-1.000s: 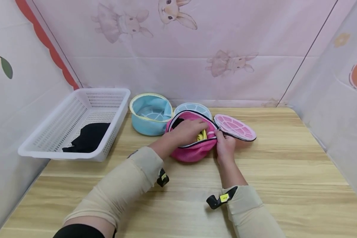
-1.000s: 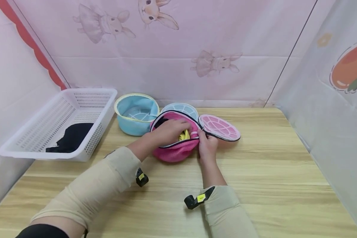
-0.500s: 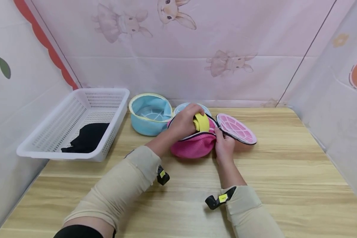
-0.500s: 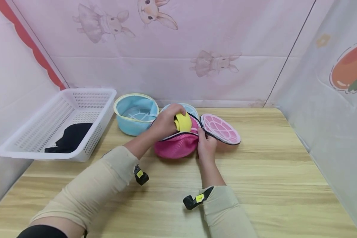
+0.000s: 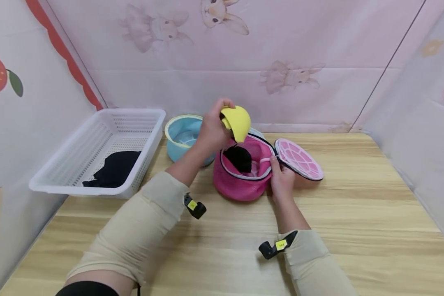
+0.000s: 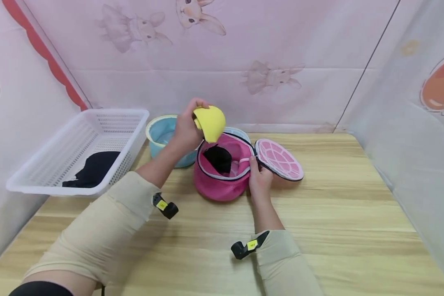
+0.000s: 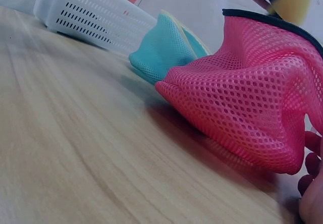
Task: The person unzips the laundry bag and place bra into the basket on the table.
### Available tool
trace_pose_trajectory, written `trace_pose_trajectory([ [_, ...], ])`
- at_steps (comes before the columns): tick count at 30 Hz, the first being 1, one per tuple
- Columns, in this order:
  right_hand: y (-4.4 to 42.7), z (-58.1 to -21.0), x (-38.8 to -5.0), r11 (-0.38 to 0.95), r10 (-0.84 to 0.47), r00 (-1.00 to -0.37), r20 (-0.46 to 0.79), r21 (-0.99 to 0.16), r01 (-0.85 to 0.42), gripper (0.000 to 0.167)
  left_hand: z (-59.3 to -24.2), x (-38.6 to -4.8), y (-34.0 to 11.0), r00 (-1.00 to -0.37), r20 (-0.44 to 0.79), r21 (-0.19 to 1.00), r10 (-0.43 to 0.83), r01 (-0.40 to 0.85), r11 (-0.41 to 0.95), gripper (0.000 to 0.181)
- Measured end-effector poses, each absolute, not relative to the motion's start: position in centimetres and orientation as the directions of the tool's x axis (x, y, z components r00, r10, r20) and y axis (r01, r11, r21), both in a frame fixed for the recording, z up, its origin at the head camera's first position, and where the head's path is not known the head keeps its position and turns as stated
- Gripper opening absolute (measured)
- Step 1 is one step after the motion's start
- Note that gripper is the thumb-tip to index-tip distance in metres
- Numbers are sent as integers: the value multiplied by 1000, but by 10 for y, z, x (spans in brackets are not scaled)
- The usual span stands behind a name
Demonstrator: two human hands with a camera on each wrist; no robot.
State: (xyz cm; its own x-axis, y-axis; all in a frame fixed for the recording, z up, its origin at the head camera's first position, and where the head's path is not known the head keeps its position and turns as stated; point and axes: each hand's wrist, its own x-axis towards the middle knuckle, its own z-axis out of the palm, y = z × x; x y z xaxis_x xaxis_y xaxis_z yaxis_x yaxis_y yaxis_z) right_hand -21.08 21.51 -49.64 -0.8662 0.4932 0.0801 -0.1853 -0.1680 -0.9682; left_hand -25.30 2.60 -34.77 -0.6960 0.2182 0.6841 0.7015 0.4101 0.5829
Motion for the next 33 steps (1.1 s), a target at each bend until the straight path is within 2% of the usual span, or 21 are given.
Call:
trace_pose_trajectory([
  [5, 218, -497, -211, -146, 494, -866, 71, -976, -163, 43, -332, -254, -15, -675, 720, 559, 163, 703, 440, 47],
  [9, 224, -495, -210, -145, 494, -868, 55, -979, -145, 45, -324, -255, -55, -722, 677, 563, 144, 633, 532, 47],
  [12, 228, -494, -209, -152, 495, -867, 56, -977, -150, 45, -323, -255, -90, -730, 659, 475, 183, 592, 652, 43],
  [16, 232, -493, -206, -152, 500, -865, 50, -978, -145, 46, -326, -257, -139, -709, 656, 321, 260, 574, 753, 41],
  [19, 234, -494, -204, -147, 494, -868, 45, -980, -134, 48, -330, -255, -180, -739, 625, 267, 251, 505, 821, 41],
  [22, 234, -494, -204, -142, 489, -871, 47, -981, -132, 49, -333, -250, -219, -806, 558, 255, 199, 395, 883, 42],
  [27, 234, -494, -203, -132, 488, -872, 44, -984, -123, 48, -349, -245, -276, -931, 358, 242, 74, 169, 955, 45],
  [30, 235, -494, -204, -135, 487, -873, 42, -983, -123, 48, -363, -247, -303, -968, 248, 196, 33, 83, 977, 44],
  [33, 235, -494, -204, -142, 479, -876, 44, -982, -127, 48, -375, -249, -323, -993, 111, 145, 31, 47, 988, 52],
])
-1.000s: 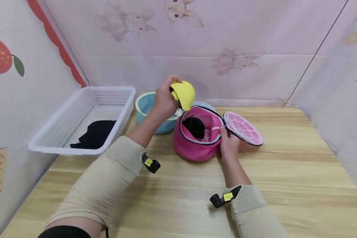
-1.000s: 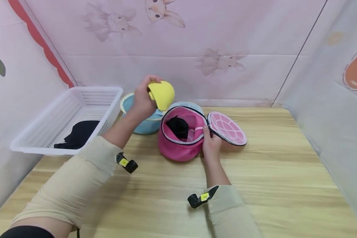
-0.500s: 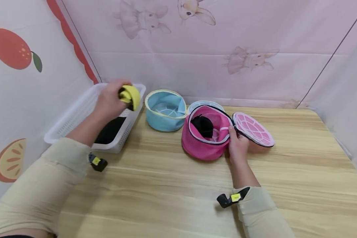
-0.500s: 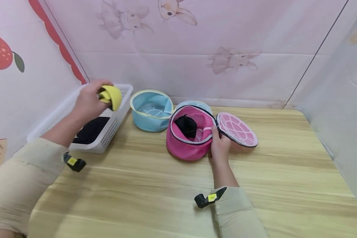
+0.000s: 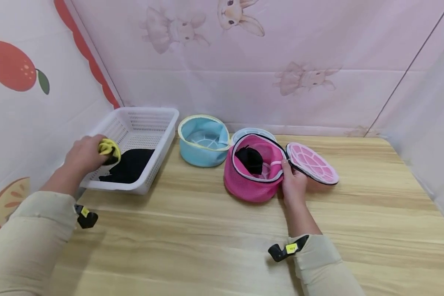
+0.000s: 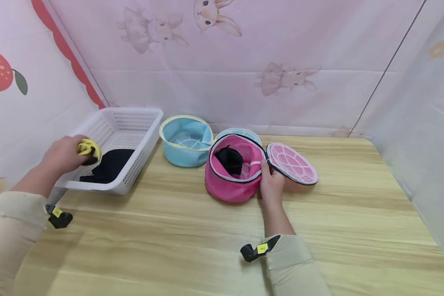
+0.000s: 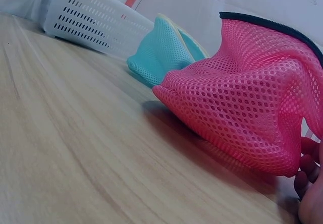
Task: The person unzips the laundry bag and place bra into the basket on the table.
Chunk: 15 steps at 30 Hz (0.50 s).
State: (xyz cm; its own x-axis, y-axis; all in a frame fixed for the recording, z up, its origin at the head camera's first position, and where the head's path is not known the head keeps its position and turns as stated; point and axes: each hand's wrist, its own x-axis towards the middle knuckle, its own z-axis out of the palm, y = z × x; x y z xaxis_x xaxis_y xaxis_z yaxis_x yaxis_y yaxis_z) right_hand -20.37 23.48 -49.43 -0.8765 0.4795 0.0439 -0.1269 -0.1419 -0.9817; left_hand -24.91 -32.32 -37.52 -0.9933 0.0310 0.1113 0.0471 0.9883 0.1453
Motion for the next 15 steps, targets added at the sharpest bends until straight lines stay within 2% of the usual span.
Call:
trace_pose_trajectory([
  [4, 234, -496, -203, -158, 468, -883, 39, -979, -127, 48, -388, -255, -336, -994, -86, 134, 68, 56, 989, 74],
  [9, 233, -496, -203, -168, 467, -884, 17, -980, -108, 48, -393, -262, -338, -989, -112, 258, 95, 64, 964, 101],
  [11, 233, -496, -203, -167, 468, -883, 17, -980, -108, 48, -392, -263, -338, -990, -107, 306, 93, 56, 950, 104],
  [15, 235, -495, -204, -159, 473, -880, 37, -979, -126, 49, -386, -261, -336, -982, -153, 370, 108, 44, 928, 99],
])
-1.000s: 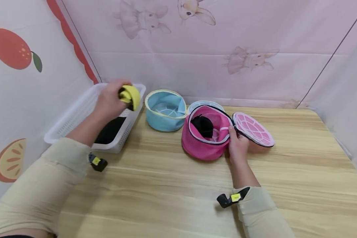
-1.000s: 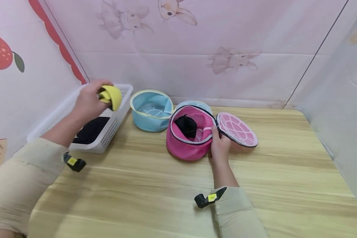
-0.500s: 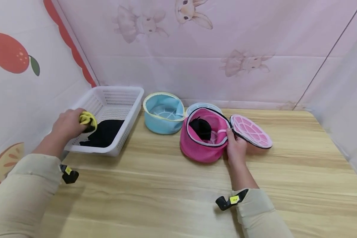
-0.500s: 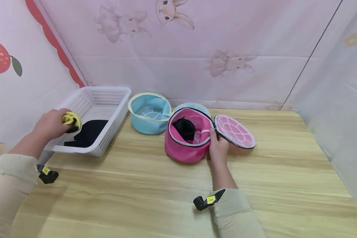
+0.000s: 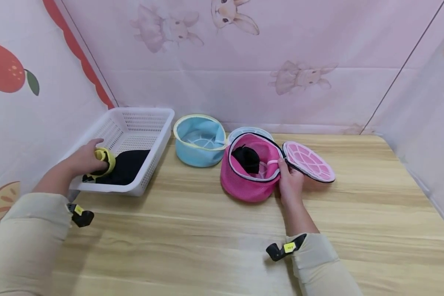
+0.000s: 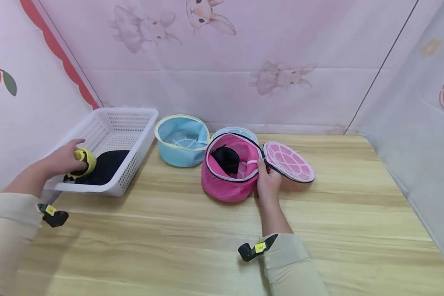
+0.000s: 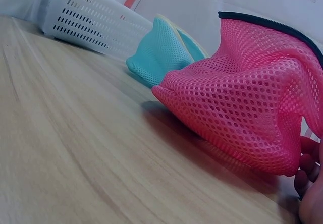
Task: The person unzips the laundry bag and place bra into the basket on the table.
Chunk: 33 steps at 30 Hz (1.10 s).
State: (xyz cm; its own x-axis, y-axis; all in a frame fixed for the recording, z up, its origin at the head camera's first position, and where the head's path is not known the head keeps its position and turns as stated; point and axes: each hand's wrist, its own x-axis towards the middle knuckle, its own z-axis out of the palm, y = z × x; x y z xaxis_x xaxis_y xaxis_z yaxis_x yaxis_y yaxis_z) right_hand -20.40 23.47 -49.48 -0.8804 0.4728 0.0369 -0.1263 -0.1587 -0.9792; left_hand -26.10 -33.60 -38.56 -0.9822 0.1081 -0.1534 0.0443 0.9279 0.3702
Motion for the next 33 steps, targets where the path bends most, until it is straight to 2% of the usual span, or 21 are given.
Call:
trace_pose_trajectory([
  [5, 235, -493, -203, -159, 463, -884, 62, -976, -151, 47, -378, -255, -329, -965, -227, 424, 128, 21, 905, 91],
  [11, 235, -492, -202, -167, 461, -885, 60, -974, -153, 44, -371, -255, -309, -962, -216, 427, 164, 58, 903, 83],
  [18, 235, -492, -203, -177, 456, -889, 41, -975, -136, 46, -361, -262, -273, -978, -29, 313, 205, 186, 931, 79],
  [23, 235, -492, -203, -193, 461, -887, 31, -972, -134, 47, -345, -258, -228, -958, 130, 205, 254, 277, 939, 69],
  [28, 235, -493, -203, -185, 471, -881, 48, -971, -152, 45, -326, -247, -169, -886, 276, 104, 373, 414, 905, 58],
  [33, 235, -493, -203, -178, 476, -878, 54, -972, -156, 45, -312, -236, -111, -737, 422, 40, 528, 597, 801, 51],
])
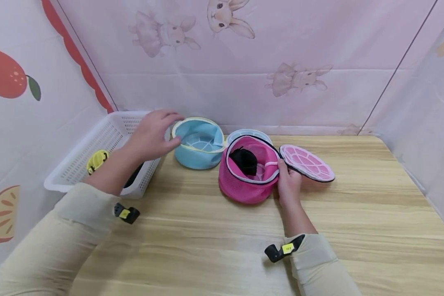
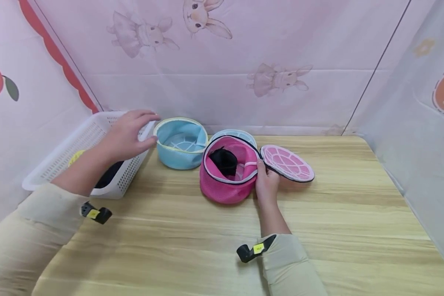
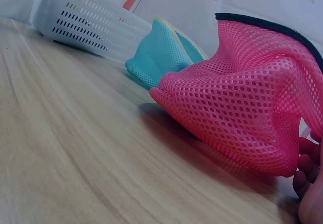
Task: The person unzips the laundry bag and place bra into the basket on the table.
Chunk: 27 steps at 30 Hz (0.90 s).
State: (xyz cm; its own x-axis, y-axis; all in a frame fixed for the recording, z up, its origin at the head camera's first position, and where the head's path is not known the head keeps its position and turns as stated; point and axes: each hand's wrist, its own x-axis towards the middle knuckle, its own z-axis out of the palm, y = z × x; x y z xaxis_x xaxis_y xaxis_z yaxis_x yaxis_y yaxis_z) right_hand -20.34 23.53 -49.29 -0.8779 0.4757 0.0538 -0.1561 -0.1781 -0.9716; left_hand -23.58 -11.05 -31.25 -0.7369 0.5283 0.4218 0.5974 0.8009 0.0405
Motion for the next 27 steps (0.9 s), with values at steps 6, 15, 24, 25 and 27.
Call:
trace_pose_trajectory([
  [6, 235, -493, -204, -189, 477, -878, 42, -971, -149, 44, -308, -227, -47, -577, 483, -18, 659, 746, 666, 47],
  [15, 236, -496, -206, -198, 467, -884, 29, -971, -136, 45, -324, -213, 33, -609, 243, -5, 755, 778, 628, 51],
  [24, 234, -497, -206, -223, 453, -891, 39, -962, -155, 43, -364, -232, 80, -658, -63, -42, 750, 753, 657, 48],
  [25, 234, -497, -206, -224, 454, -890, 38, -962, -155, 43, -367, -233, 81, -673, -101, -45, 732, 739, 673, 49],
  [27, 235, -497, -205, -216, 456, -889, 43, -963, -158, 43, -373, -236, 83, -704, -168, -64, 690, 707, 705, 51],
])
